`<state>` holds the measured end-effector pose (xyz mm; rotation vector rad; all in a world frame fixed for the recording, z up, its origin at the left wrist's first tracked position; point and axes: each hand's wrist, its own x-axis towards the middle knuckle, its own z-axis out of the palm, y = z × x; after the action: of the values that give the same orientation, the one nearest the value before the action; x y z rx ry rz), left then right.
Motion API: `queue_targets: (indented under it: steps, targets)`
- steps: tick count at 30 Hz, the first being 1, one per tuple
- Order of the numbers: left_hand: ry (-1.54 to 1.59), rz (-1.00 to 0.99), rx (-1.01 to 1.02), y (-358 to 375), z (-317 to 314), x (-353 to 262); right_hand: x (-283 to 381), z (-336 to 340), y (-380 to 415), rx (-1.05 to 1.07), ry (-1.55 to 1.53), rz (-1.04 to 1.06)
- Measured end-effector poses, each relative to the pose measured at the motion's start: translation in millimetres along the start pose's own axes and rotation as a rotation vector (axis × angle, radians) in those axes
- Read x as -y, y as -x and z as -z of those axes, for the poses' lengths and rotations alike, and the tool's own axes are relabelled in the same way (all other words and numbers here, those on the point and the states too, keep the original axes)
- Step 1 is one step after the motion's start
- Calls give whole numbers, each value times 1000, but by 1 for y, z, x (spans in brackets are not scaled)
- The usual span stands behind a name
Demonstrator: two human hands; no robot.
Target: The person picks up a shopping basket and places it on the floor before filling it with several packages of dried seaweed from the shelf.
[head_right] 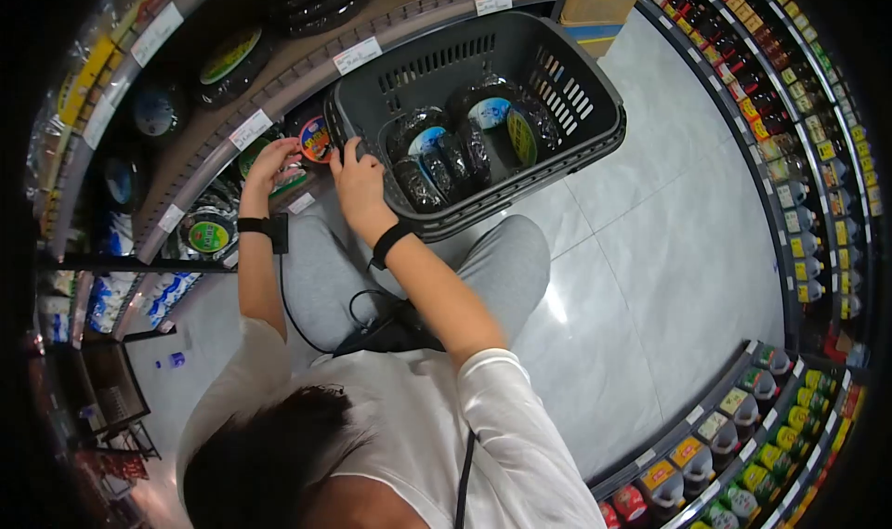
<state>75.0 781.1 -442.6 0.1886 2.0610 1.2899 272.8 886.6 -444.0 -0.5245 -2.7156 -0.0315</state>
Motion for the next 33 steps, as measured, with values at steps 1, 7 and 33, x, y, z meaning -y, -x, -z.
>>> queue_targets:
  steps: [1,7,33]
  targets:
    - [-19,7,-15,4,-3,-15,-1,-4,-1,4,-27,-3]
    - [69,46,-21,-3,-8,-39,-5,-3,-17,150,-36,-46]
    - [669,183,-272,-93,15,7,0,-5,-41,263,67,-125]
